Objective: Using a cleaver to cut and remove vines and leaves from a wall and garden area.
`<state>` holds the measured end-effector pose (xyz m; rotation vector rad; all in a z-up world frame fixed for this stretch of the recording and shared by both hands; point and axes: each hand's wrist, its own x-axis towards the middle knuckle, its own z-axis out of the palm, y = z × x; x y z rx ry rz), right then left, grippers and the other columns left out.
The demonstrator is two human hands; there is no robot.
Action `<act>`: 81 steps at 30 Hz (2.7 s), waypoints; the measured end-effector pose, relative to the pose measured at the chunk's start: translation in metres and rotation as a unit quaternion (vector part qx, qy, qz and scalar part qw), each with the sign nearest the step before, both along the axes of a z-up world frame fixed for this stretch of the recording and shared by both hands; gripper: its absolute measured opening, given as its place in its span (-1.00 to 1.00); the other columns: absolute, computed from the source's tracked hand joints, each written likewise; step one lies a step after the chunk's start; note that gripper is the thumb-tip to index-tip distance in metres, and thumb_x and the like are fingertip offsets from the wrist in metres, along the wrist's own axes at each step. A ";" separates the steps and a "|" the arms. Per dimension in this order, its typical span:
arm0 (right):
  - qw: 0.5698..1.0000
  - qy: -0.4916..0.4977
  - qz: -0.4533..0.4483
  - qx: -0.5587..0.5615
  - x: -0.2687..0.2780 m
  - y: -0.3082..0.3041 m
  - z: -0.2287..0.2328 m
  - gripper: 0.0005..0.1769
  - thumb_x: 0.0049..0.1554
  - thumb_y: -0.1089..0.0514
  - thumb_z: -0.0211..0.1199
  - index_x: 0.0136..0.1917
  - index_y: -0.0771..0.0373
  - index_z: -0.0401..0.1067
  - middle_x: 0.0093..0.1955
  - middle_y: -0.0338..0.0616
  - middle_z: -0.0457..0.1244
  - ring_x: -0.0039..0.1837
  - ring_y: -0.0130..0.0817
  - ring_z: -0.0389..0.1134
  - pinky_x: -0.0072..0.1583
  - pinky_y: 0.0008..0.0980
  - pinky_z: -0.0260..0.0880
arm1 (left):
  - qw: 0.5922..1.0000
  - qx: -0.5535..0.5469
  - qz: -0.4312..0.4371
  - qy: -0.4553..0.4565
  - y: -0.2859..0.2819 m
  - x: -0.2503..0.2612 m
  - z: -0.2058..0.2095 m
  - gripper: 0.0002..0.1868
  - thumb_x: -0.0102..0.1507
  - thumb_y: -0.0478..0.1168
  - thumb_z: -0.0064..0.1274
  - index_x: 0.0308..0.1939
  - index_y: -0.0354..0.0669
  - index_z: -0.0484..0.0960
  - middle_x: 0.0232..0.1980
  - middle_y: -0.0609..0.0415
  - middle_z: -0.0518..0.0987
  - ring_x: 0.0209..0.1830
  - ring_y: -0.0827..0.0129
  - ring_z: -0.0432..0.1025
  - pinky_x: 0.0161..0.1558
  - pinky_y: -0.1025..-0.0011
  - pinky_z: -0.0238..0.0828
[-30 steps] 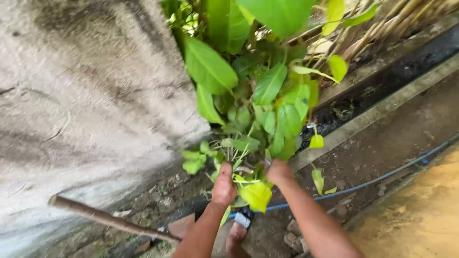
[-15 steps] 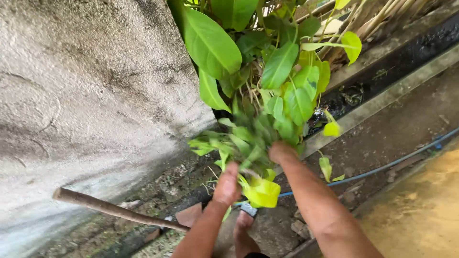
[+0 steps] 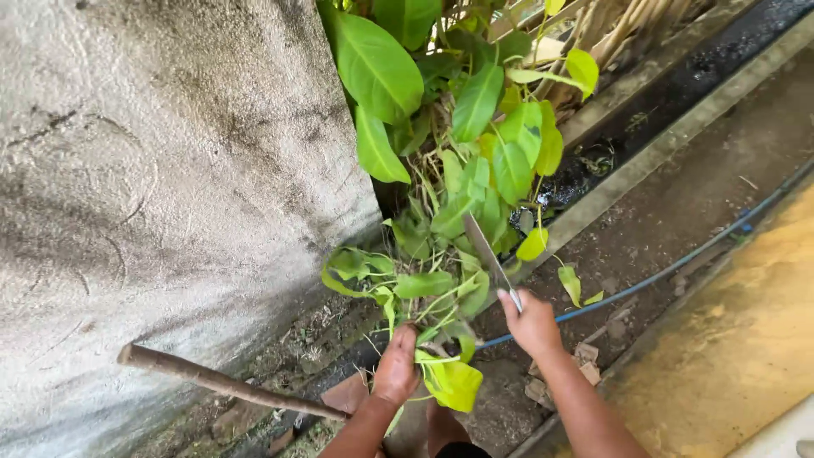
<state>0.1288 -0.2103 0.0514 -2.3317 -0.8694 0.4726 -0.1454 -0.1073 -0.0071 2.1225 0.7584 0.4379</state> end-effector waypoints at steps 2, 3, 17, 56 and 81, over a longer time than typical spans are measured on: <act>0.999 -0.038 0.005 0.016 0.008 0.013 0.024 -0.53 0.23 -0.19 0.22 -0.21 0.28 0.42 -0.40 0.13 0.30 -0.33 0.09 0.36 -0.24 -0.06 0.34 | 1.000 -0.008 -0.001 0.003 0.003 -0.004 0.015 -0.36 -0.03 -0.55 0.01 0.17 -0.35 0.39 0.28 -0.36 0.40 0.32 -0.31 0.27 0.31 0.10 0.25; 0.997 -0.076 0.014 0.032 0.010 0.017 0.034 -0.51 0.26 -0.16 0.22 -0.27 0.29 0.37 -0.47 0.08 0.25 -0.43 0.00 0.31 -0.30 -0.10 0.27 | 1.000 -0.016 0.003 0.007 0.003 -0.009 0.020 -0.34 -0.05 -0.56 -0.01 0.17 -0.36 0.38 0.28 -0.35 0.41 0.31 -0.31 0.28 0.30 0.11 0.28; 0.989 0.053 -0.042 -0.128 -0.126 -0.021 -0.232 -0.65 0.08 -0.08 0.35 -0.07 0.25 0.56 -0.13 0.18 0.38 -0.05 0.16 0.43 -0.04 -0.03 0.45 | 0.999 0.020 -0.029 0.006 -0.011 -0.107 -0.035 -0.39 -0.10 -0.60 -0.08 0.07 -0.38 0.44 0.17 -0.36 0.45 0.30 -0.32 0.28 0.27 0.06 0.26; 0.685 0.622 -0.198 0.322 -0.150 0.054 -0.089 -0.70 0.21 0.32 0.11 0.22 0.20 0.40 0.10 -0.12 0.40 0.06 -0.27 0.47 0.07 -0.24 0.54 | 0.991 0.059 -0.112 -0.045 0.073 0.032 0.072 -0.05 -0.18 -0.58 0.15 0.35 -0.18 0.39 0.52 -0.16 0.21 0.46 -0.12 0.22 0.41 0.08 0.20; 0.961 0.222 -0.161 -0.030 -0.162 -0.024 0.001 -0.67 0.23 -0.10 0.29 -0.11 0.21 0.54 -0.42 -0.18 0.27 -0.41 -0.43 0.26 -0.33 -0.38 0.23 | 0.987 0.106 -0.083 -0.085 0.107 -0.011 -0.012 -0.54 -0.12 -0.21 0.31 -0.14 -0.22 0.68 0.11 -0.03 0.65 0.14 -0.12 0.46 0.20 0.17 0.40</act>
